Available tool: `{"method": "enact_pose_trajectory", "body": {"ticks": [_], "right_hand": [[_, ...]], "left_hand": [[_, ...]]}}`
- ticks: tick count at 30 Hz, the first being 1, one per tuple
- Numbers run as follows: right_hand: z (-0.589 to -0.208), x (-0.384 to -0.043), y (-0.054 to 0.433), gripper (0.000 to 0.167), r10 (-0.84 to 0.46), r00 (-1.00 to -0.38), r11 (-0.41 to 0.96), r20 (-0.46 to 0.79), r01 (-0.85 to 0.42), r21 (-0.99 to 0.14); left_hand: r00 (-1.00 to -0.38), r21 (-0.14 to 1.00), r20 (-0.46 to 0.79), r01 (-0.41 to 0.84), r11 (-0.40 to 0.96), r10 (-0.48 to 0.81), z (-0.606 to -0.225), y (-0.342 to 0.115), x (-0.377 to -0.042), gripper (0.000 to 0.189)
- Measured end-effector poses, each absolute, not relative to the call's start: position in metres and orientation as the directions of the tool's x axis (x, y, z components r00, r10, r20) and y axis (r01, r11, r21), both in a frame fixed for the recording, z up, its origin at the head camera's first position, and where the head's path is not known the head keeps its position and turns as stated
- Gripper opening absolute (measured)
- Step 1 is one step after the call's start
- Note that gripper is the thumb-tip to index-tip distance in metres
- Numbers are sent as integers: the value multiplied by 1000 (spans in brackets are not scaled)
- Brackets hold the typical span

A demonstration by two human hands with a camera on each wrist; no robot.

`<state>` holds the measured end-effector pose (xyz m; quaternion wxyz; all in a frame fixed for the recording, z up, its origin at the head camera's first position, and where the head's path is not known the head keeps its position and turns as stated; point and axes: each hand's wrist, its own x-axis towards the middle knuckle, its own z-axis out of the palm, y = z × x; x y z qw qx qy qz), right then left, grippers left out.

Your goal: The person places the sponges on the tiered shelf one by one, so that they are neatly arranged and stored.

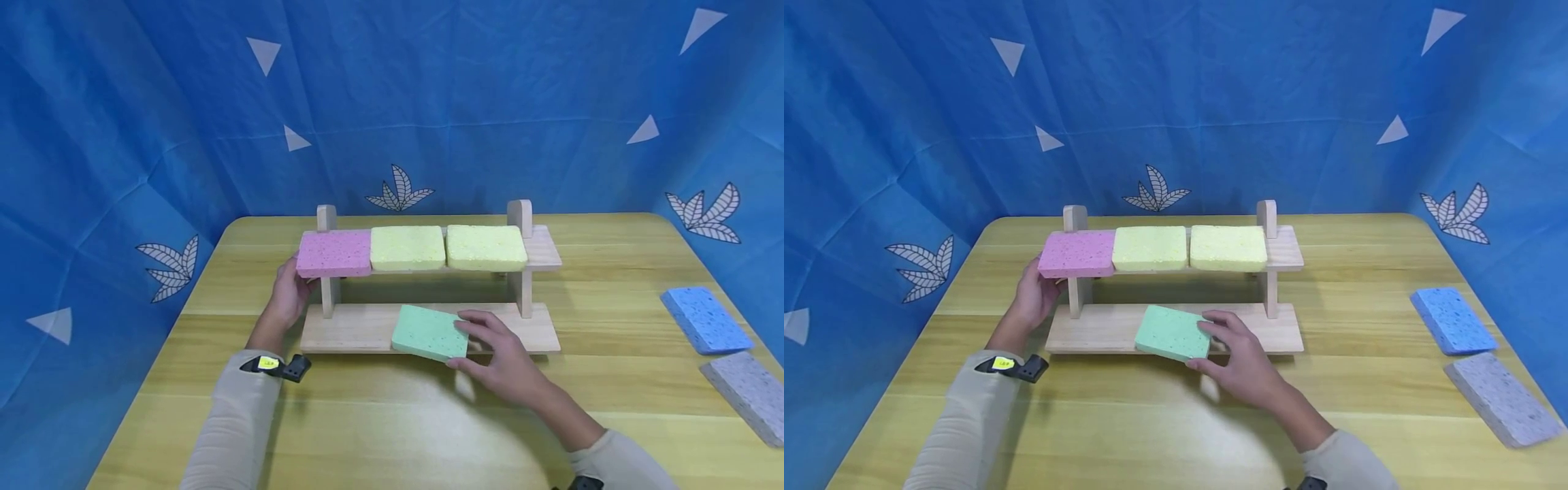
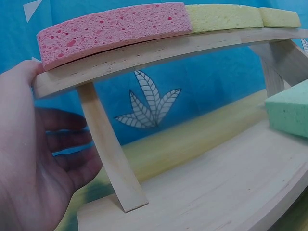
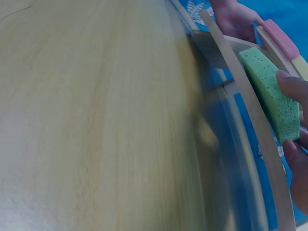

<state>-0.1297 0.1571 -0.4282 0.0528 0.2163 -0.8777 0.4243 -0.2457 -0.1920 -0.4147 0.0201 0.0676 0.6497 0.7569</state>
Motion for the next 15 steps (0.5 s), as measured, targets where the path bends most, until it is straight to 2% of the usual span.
{"method": "enact_pose_trajectory", "body": {"ticks": [15], "right_hand": [[-423, -145, 119, 63, -512, -843, 534, 168, -465, -706]], "left_hand": [[-993, 982, 62, 43, -185, 96, -416, -191, -248, 38]]}}
